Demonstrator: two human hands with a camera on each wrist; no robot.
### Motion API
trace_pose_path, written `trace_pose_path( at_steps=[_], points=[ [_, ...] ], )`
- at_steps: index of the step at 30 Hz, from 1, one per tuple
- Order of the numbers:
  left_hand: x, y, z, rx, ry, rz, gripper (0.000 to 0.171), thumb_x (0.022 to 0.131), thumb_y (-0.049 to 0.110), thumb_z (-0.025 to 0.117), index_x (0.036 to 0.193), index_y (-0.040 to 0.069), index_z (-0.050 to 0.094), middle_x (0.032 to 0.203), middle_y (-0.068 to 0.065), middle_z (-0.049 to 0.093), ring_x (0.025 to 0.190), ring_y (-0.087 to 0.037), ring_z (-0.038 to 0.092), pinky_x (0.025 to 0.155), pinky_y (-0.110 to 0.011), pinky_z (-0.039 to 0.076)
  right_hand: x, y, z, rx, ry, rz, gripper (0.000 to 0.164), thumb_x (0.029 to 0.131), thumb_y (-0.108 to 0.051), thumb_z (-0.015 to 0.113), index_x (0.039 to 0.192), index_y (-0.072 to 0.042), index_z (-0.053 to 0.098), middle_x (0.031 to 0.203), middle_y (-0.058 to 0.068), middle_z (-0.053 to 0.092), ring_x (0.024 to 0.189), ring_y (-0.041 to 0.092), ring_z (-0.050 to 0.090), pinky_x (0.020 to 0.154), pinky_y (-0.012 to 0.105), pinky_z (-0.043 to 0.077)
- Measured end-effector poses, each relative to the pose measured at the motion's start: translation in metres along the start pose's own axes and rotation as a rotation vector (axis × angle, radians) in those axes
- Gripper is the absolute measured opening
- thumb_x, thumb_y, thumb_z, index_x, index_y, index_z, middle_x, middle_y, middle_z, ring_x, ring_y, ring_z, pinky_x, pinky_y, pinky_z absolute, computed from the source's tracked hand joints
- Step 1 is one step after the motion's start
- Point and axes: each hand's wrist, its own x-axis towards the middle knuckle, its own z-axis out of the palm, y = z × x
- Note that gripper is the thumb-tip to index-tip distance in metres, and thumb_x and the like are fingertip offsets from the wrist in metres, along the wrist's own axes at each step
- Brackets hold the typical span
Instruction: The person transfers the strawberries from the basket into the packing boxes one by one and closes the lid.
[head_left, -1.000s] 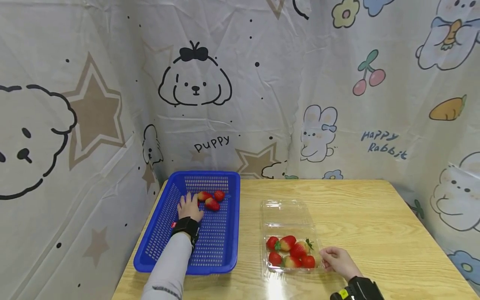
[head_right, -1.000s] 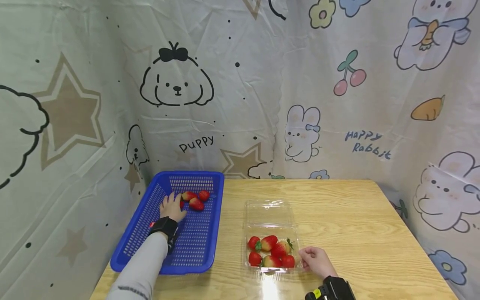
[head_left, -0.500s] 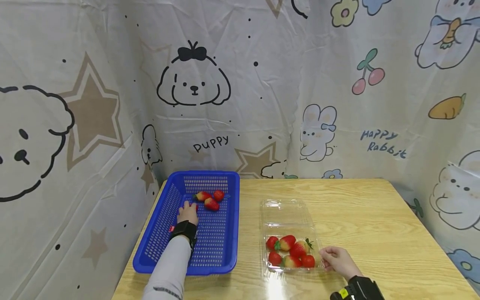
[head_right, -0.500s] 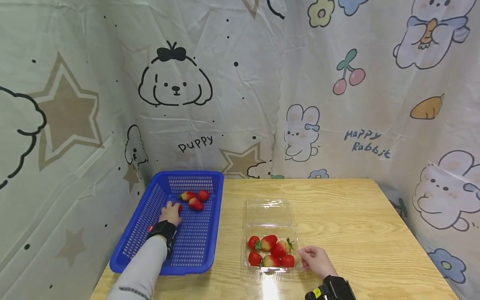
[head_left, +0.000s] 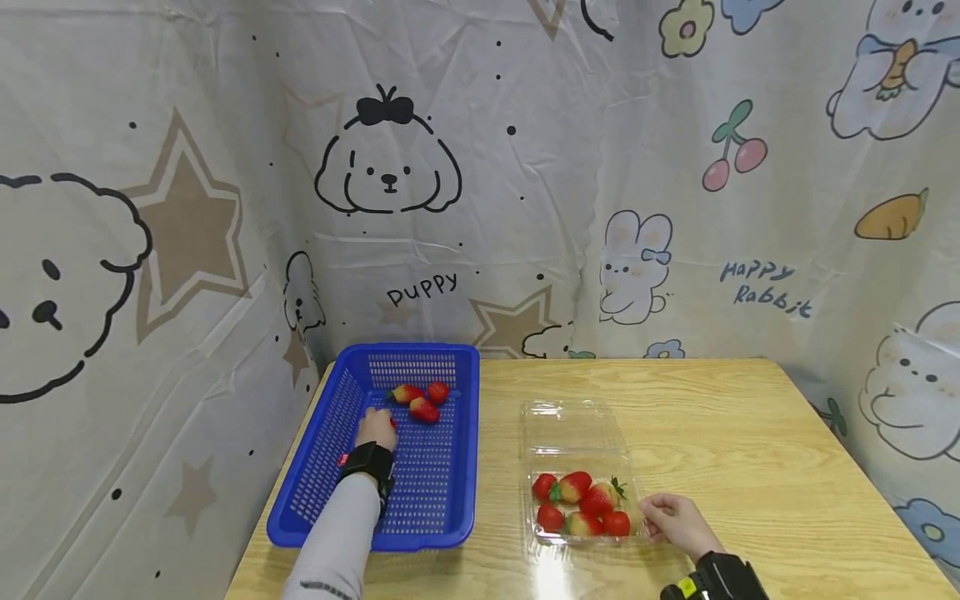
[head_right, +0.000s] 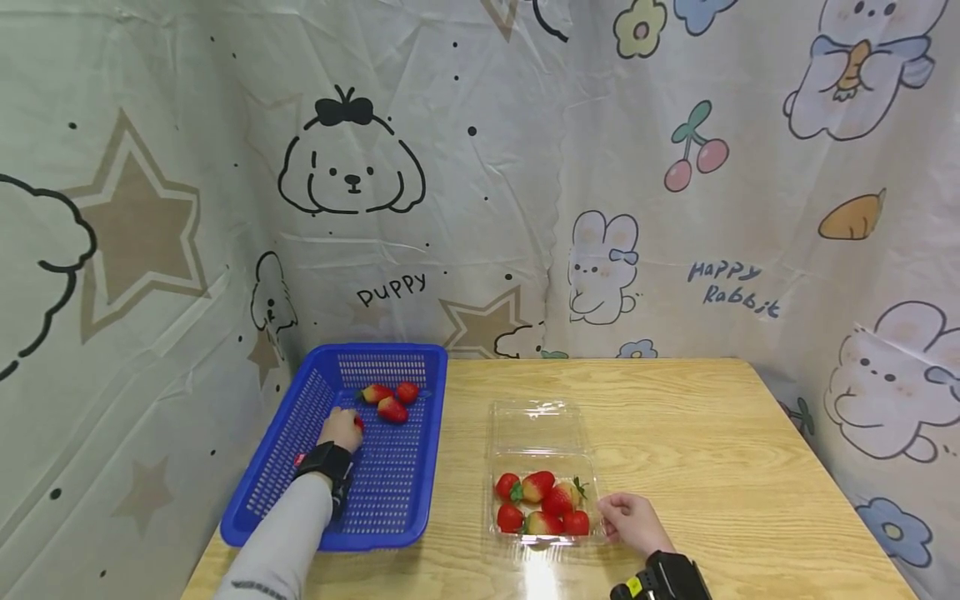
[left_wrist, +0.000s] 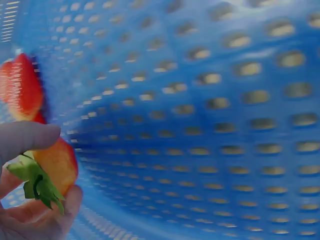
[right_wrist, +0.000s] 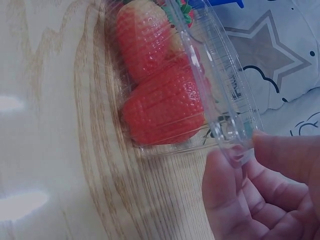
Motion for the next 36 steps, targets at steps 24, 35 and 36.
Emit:
trace_pose_path(
  at_steps=[24,35,36],
  points=[
    [-0.022,0.142,-0.105,-0.227,0.016,0.284,0.037,0.072,0.004,0.067,0.109,-0.001,0.062,0.101,-0.019,0.053,0.088,-0.03,0.055,0.075,-0.04,0.048,0.0,0.0,0.0,0.011,-0.009,-0.006,0.023,0.091,-0.007,0.051,0.097,0.015,0.054,0.069,0.007,0.056,0.062,0.016,0.054,0.058,0.031,0.052],
    [-0.048,0.193,-0.077,-0.472,0.319,0.602,0.042,0.07,-0.003,0.069,0.111,0.001,0.062,0.107,-0.017,0.052,0.097,-0.029,0.055,0.082,-0.036,0.049,0.001,-0.001,0.0,-0.01,-0.005,0.006,0.024,0.092,-0.008,0.051,0.098,0.015,0.054,0.07,0.007,0.056,0.063,0.016,0.054,0.058,0.031,0.052],
    [-0.052,0.198,-0.073,-0.478,0.329,0.617,0.042,0.069,-0.003,0.069,0.11,0.001,0.062,0.106,-0.016,0.052,0.097,-0.029,0.055,0.082,-0.036,0.049,0.001,-0.001,0.0,-0.008,-0.003,0.009,0.024,0.092,-0.008,0.051,0.097,0.015,0.054,0.07,0.007,0.056,0.062,0.016,0.054,0.058,0.031,0.052]
  ],
)
